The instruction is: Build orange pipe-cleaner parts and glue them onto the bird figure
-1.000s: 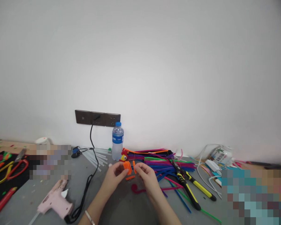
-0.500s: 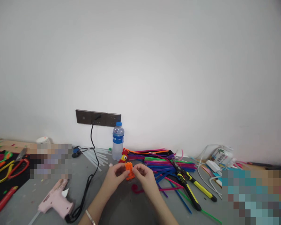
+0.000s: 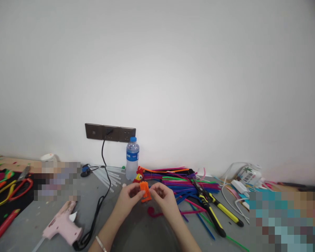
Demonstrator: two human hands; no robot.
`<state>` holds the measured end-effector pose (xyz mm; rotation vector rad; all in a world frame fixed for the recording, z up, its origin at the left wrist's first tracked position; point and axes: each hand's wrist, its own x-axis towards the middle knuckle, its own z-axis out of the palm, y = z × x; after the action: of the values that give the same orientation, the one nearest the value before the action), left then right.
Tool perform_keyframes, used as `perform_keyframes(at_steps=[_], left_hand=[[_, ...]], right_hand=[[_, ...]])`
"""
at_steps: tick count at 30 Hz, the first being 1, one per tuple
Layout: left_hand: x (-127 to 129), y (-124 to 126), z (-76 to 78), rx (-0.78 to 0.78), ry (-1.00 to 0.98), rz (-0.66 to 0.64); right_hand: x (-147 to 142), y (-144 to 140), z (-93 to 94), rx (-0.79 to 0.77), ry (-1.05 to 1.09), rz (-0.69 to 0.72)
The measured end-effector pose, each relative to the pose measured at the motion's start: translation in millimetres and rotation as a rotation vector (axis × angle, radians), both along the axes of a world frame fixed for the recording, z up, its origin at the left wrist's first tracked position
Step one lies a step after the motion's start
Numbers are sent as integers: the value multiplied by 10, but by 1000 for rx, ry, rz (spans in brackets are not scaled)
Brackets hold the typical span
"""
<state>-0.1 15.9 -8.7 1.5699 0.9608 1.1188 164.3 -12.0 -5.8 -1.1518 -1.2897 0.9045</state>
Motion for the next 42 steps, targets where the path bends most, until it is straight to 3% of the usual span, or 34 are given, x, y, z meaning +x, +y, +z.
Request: perform_keyframes(at_steps=[15,26,34,42], left_hand=[[0,-17,4,5,33,-31],[-1,-35,38,18,90,-39],[-12,-30,25,11,76,-36],[4,-30,13,-12,46,11]], right_hand=[[-38,-48,105,-22,-52,-48],[-21,-56,91,-37,-37,-3],[2,-72,113,-7,-107,9],[115,-69,151,104,-97,-96]])
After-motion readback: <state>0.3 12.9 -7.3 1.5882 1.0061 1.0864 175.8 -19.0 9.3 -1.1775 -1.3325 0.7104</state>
